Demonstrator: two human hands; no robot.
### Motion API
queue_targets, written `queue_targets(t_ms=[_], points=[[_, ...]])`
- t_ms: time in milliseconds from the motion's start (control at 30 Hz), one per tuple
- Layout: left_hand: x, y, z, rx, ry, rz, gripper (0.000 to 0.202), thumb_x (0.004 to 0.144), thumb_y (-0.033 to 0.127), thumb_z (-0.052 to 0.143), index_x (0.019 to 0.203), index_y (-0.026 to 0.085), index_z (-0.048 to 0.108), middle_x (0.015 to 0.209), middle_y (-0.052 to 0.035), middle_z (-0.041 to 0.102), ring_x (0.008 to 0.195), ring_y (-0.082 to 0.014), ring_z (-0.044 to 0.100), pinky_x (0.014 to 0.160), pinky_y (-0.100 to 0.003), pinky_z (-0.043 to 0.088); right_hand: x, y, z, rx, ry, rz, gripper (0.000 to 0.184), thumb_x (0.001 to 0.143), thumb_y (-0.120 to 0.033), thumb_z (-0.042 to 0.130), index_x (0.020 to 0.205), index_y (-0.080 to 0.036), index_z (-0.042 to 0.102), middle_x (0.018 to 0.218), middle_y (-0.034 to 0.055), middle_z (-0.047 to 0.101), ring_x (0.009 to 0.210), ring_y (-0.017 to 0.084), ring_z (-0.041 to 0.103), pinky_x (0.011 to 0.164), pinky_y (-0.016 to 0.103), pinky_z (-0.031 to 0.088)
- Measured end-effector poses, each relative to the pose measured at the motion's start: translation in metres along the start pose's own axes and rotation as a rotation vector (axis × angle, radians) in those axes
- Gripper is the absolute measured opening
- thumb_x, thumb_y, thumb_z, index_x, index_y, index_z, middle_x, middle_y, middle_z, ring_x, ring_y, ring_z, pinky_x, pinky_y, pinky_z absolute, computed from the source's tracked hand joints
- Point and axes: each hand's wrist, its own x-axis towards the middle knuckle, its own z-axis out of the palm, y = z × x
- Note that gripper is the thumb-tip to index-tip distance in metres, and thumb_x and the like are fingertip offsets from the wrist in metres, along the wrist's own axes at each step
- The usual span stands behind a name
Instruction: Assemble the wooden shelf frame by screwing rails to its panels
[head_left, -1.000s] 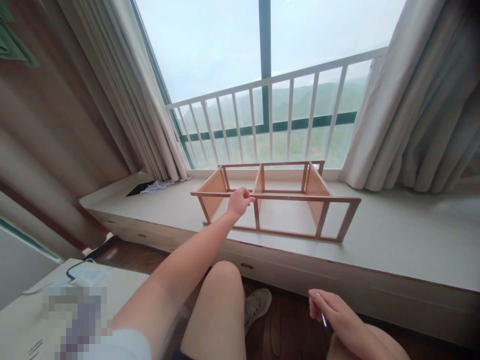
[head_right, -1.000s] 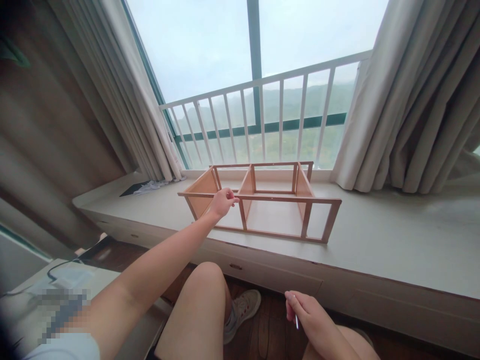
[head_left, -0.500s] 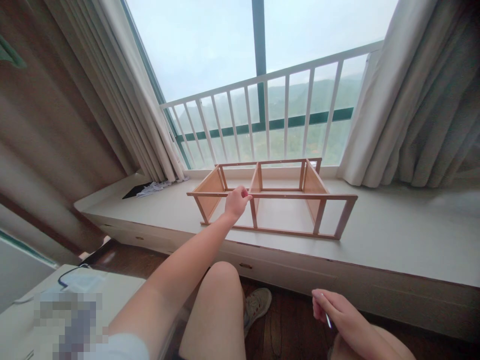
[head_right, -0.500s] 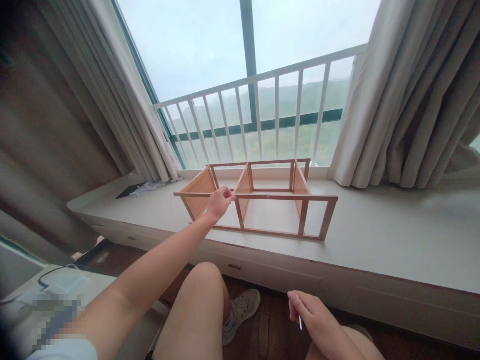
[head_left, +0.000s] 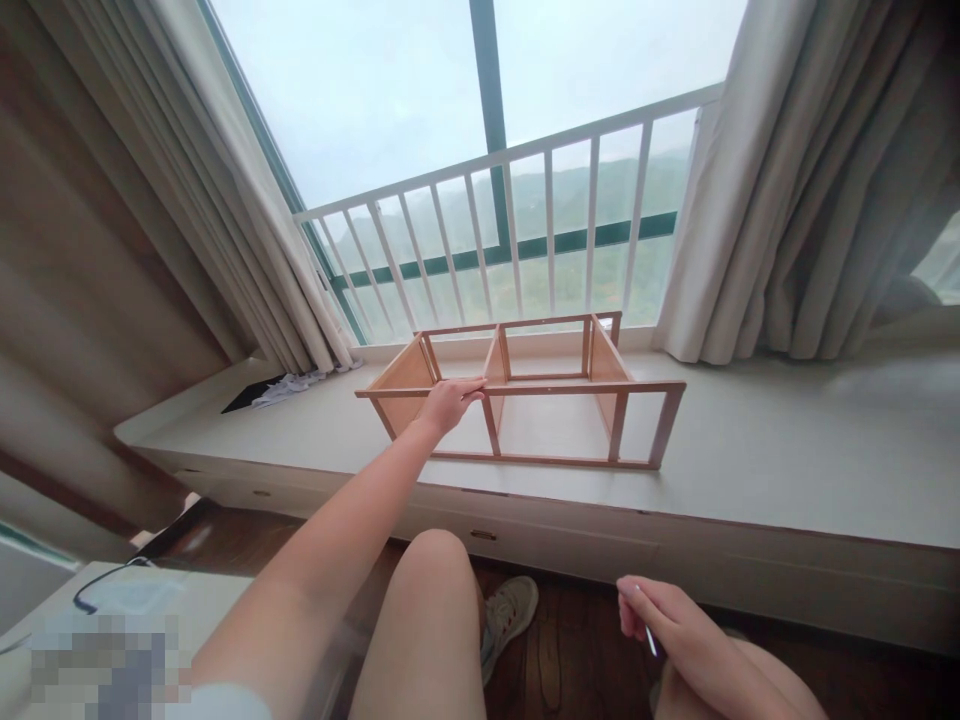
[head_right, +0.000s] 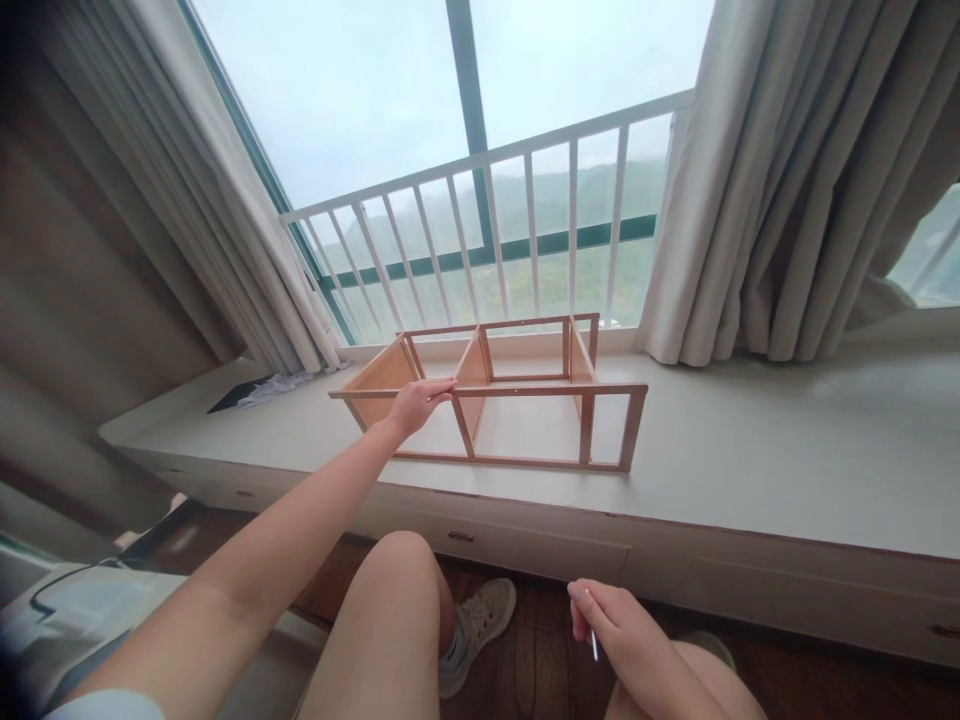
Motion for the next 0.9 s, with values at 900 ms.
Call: queue_targets(t_ms=[900], points=[[0.021,0.057,0.038,-0.041,0.071,0.059,0.021,0.082,0.039,0.066,0.100,0.034,0.074,0.111,-0.0022,0.071,0.098,-0.0227,0.060,0.088,-0.032,0.043,0.022,-0.008,0.010,-0.016,-0.008,-0.049,0.064,0.094,-0.062,0.028,0.060,-0.018,0.058,0.062,0.0025,0.061,0.064,0.016,0.057,0.065,0.026,0.039]])
